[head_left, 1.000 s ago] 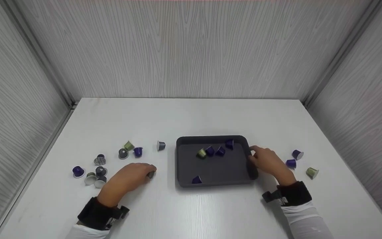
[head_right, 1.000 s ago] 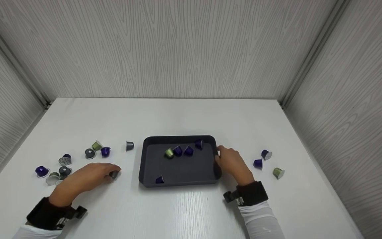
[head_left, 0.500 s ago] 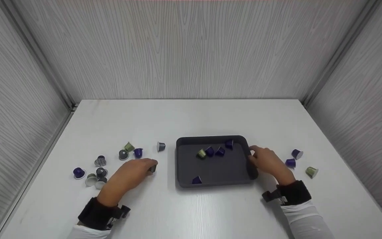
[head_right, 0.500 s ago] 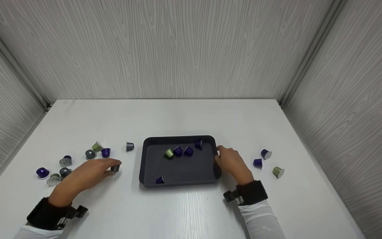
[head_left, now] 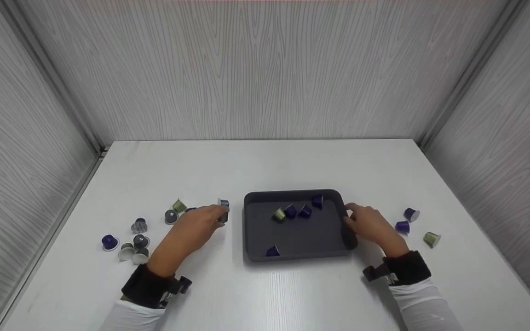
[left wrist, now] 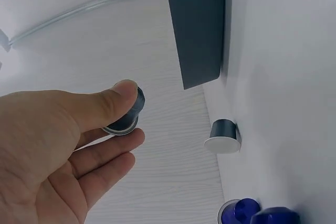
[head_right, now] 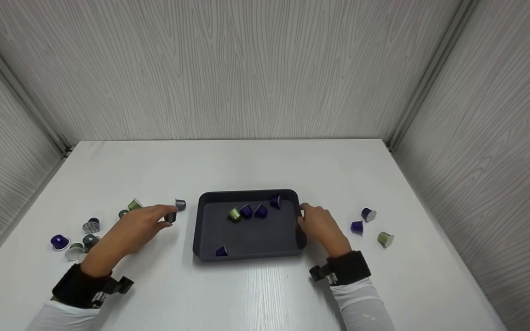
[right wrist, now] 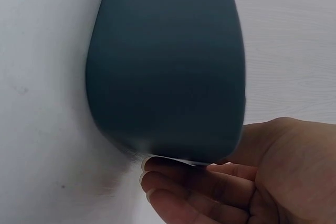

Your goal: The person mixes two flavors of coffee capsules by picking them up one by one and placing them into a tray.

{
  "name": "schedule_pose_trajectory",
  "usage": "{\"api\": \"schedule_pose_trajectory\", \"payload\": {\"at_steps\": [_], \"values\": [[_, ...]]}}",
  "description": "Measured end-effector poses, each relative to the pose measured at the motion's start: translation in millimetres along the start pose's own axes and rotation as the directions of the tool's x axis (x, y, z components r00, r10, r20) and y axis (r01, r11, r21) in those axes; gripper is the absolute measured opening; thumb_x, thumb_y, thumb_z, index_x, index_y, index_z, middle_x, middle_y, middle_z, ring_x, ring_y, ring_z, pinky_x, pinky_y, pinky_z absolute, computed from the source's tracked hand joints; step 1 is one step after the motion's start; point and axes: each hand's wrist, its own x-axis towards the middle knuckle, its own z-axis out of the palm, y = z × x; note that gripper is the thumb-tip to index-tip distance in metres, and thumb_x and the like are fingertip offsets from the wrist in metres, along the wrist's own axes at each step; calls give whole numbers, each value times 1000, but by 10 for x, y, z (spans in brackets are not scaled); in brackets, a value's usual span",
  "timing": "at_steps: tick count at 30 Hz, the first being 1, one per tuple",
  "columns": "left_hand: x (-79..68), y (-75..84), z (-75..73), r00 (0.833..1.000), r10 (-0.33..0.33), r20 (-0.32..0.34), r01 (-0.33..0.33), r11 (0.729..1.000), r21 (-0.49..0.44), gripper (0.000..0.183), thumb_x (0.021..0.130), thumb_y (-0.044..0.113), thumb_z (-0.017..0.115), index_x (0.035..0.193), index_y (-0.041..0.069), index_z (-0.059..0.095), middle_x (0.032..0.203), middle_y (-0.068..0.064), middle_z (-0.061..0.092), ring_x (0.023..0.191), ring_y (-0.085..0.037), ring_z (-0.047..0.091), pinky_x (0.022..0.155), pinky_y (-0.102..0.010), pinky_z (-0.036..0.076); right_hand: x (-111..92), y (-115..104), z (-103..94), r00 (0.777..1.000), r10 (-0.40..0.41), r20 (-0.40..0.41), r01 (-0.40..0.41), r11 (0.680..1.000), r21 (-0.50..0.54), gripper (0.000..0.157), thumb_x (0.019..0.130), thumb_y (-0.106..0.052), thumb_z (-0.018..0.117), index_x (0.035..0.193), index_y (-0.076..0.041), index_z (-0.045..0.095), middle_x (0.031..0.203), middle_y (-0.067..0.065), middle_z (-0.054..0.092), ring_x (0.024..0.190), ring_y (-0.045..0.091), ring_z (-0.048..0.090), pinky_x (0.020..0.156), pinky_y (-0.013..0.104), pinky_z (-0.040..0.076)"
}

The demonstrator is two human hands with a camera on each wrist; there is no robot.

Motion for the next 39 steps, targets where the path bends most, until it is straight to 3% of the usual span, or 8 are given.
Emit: {"api": "schedule_pose_trajectory", "payload": {"at_steps": [5, 10, 24, 29, 34, 39], "values": [[120, 70, 10, 1000, -8, 8, 8, 1000, 6, 34, 90, 12, 71, 122, 6, 62, 114, -10, 68, 101, -27, 67, 78, -40, 56, 9, -7, 1, 1000, -4, 0, 4, 1000, -9, 36, 95, -14, 58, 125, 5, 58, 82, 9, 68, 72, 25, 62, 66, 44, 51], [232, 141, 43, 1000, 7, 18, -7, 1000, 18, 37, 91, 16, 70, 125, 5, 61, 120, -10, 66, 105, -26, 66, 83, -38, 56, 16, 10, 18, 1000, 17, 15, -17, 1000, -6, 38, 95, -15, 55, 127, 5, 57, 84, 9, 68, 73, 25, 62, 67, 44, 51], [474, 397, 149, 992, 117, -38, -116, 993, 34, 34, 89, 16, 71, 120, 5, 62, 104, -9, 69, 91, -25, 68, 68, -37, 57, 11, 9, 14, 1000, 21, 8, -20, 1000, -10, 37, 95, -16, 57, 126, 5, 57, 83, 8, 68, 72, 25, 62, 67, 44, 51], [545, 481, 210, 984, 163, -68, -162, 987, 25, 34, 87, 15, 73, 118, 5, 64, 108, -9, 69, 91, -24, 68, 71, -34, 57, 12, 12, 10, 1000, 15, 8, -15, 1000, -9, 37, 94, -15, 57, 125, 5, 57, 82, 8, 68, 71, 25, 62, 66, 44, 51], [606, 550, 270, 989, 146, -12, -146, 989, -6, 34, 90, 18, 70, 120, 4, 63, 112, -9, 68, 92, -25, 68, 75, -35, 57, 13, 17, 12, 1000, 12, 4, -12, 1000, -14, 36, 94, -15, 57, 125, 5, 58, 81, 8, 68, 71, 26, 62, 66, 45, 51], [657, 587, 321, 993, 78, 87, -76, 997, -26, 35, 92, 22, 69, 121, 4, 63, 110, -10, 68, 89, -26, 68, 72, -37, 57, 10, 7, 3, 1000, 8, 3, -8, 1000, -9, 36, 95, -14, 57, 125, 6, 57, 81, 8, 67, 68, 23, 61, 63, 42, 51]]}}
